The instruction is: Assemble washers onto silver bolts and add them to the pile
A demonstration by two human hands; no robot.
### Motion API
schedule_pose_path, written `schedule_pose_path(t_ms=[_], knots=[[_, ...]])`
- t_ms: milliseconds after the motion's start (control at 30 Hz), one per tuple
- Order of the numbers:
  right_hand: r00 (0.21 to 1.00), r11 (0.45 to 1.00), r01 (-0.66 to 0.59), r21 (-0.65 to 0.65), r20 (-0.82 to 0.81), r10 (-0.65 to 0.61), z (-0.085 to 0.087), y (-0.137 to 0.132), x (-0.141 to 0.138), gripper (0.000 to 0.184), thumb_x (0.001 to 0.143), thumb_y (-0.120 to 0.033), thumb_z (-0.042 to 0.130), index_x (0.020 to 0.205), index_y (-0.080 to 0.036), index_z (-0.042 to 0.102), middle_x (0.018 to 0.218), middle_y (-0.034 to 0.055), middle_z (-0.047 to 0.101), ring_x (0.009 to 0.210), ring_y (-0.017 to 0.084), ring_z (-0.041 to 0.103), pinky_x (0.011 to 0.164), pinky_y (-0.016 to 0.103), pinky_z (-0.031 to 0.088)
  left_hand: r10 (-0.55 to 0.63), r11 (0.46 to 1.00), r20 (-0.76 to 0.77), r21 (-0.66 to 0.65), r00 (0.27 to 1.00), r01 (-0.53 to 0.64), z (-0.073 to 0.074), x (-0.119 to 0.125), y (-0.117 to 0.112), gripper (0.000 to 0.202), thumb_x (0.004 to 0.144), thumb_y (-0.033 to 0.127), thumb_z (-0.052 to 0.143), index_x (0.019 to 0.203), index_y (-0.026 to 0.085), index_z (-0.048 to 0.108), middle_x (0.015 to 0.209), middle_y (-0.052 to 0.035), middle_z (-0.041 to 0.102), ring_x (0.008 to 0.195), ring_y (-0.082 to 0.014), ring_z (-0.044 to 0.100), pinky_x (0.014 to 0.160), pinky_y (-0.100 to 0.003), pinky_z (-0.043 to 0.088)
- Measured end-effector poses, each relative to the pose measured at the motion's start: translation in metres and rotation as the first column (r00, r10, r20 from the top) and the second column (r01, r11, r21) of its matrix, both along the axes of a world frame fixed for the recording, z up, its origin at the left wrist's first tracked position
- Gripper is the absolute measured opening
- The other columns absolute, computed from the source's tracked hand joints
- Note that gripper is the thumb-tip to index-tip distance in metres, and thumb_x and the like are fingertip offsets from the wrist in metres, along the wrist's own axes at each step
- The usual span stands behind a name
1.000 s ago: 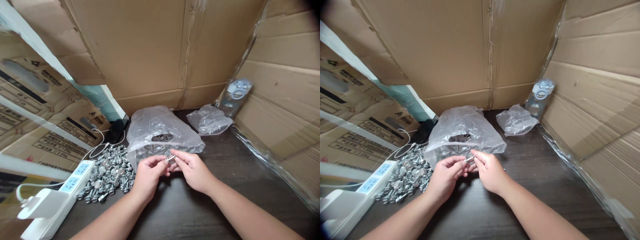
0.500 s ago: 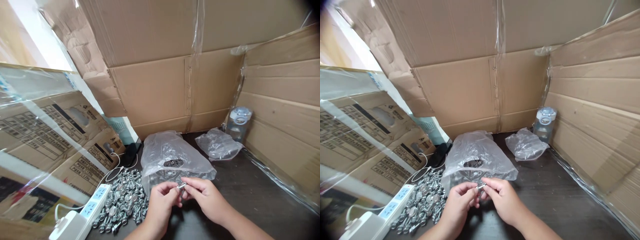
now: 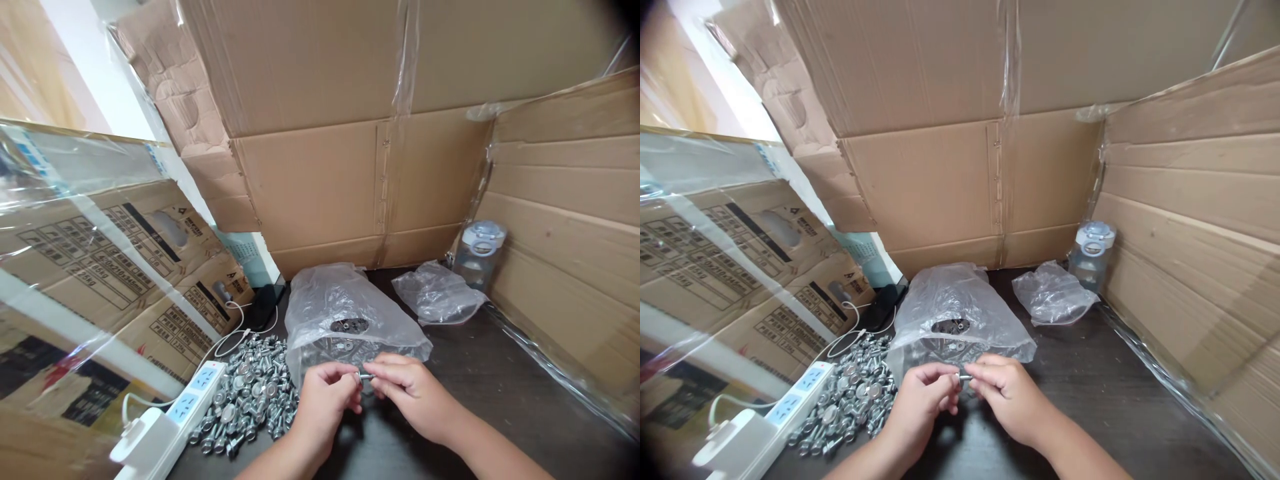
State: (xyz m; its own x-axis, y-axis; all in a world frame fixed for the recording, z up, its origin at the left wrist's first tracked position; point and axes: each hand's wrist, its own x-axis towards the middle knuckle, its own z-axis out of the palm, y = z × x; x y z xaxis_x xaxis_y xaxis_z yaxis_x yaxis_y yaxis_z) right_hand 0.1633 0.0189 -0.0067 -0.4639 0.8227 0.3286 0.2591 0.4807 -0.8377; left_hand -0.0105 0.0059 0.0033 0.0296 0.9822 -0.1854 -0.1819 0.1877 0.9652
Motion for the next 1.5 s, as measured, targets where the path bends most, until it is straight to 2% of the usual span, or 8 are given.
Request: schedule_pose_path(t_ms=[267,500,633,867,1000,1200,1333,1500], knots=[[0.989,0.965,-0.055,-0.255,-0.148,0.017,-0.008,-0.002,-0.007,0.031,0.095,-0.038,0.051,0.089,-0.019,0.074,0.074,0.0023,0.061,0.056,0.014,0.059,0.063,0.029,0.054,-0.036,0.996,-0.07,0.073,0.997,0.041,0.003,-0.001,-0.002,0.02,0.065,0.026,0.077,0.072,0.007,0.077,0.058,-0.0068,0.066,0.051,-0.0113,0.054,0.052,-0.023,0.046],[0.997,0.999,0.032,-0.008,-0.071,-0.032,0.0,-0.002,-0.002,0.023,0.094,-0.029,0.052,0.091,-0.019,0.073,0.08,0.0058,0.061,0.07,0.018,0.063,0.066,0.03,0.051,-0.107,0.988,0.123,-0.096,0.987,0.119,0.002,0.0,0.0,0.017,0.067,0.021,0.074,0.07,0.005,0.074,0.064,-0.0077,0.065,0.051,-0.0082,0.053,0.048,-0.018,0.043],[0.998,0.999,0.037,0.005,-0.044,-0.037,0.0,-0.001,0.001,0.024,0.095,-0.028,0.052,0.09,-0.017,0.073,0.073,0.0045,0.061,0.066,0.017,0.062,0.065,0.029,0.05,-0.118,0.97,0.194,-0.186,0.974,0.154,0.002,0.0,-0.001,0.017,0.066,0.022,0.075,0.067,0.005,0.072,0.063,-0.0076,0.064,0.05,-0.0068,0.052,0.047,-0.017,0.042],[0.998,0.984,-0.045,-0.173,-0.059,0.036,-0.013,0.002,0.001,0.035,0.097,-0.04,0.048,0.085,-0.015,0.07,0.069,0.0011,0.057,0.049,0.011,0.059,0.054,0.025,0.05,-0.115,0.993,-0.023,0.031,0.993,0.116,0.001,-0.002,0.001,0.025,0.067,0.029,0.078,0.077,0.006,0.077,0.059,-0.0057,0.063,0.054,-0.0102,0.053,0.053,-0.021,0.046],[0.979,0.924,-0.094,-0.37,-0.202,0.019,-0.018,0.002,-0.005,0.042,0.092,-0.053,0.053,0.088,-0.014,0.068,0.065,-0.0025,0.051,0.046,0.009,0.056,0.05,0.024,0.052,-0.096,0.98,-0.157,0.156,0.983,0.121,-0.001,-0.004,0.001,0.021,0.071,0.028,0.075,0.08,0.009,0.078,0.063,-0.0057,0.065,0.054,-0.0102,0.053,0.054,-0.022,0.045],[0.914,0.873,-0.137,-0.468,-0.399,-0.07,-0.013,0.003,-0.01,0.048,0.087,-0.059,0.058,0.083,-0.012,0.064,0.059,-0.0046,0.051,0.04,0.007,0.052,0.045,0.025,0.055,-0.073,0.938,-0.224,0.316,0.972,0.144,-0.003,-0.006,0.001,0.019,0.074,0.028,0.073,0.087,0.015,0.08,0.083,-0.0086,0.071,0.062,-0.0122,0.059,0.058,-0.022,0.05],[0.884,0.863,-0.115,-0.492,-0.447,-0.137,-0.012,0.004,-0.011,0.051,0.084,-0.06,0.062,0.103,-0.013,0.065,0.058,-0.0049,0.055,0.038,0.009,0.054,0.041,0.024,0.053,-0.07,0.93,-0.232,0.337,0.97,0.148,-0.002,-0.004,0.0,0.019,0.074,0.027,0.073,0.089,0.017,0.08,0.085,-0.0084,0.073,0.064,-0.0125,0.06,0.058,-0.022,0.052],[0.84,0.842,-0.193,-0.504,-0.528,-0.123,-0.013,0.005,-0.011,0.043,0.086,-0.053,0.064,0.092,-0.011,0.068,0.063,-0.0023,0.057,0.043,0.008,0.056,0.049,0.027,0.057,-0.051,0.945,-0.223,0.304,0.974,0.119,0.0,-0.002,-0.002,0.018,0.074,0.028,0.074,0.088,0.018,0.08,0.084,-0.0073,0.074,0.065,-0.0127,0.063,0.058,-0.021,0.054]])
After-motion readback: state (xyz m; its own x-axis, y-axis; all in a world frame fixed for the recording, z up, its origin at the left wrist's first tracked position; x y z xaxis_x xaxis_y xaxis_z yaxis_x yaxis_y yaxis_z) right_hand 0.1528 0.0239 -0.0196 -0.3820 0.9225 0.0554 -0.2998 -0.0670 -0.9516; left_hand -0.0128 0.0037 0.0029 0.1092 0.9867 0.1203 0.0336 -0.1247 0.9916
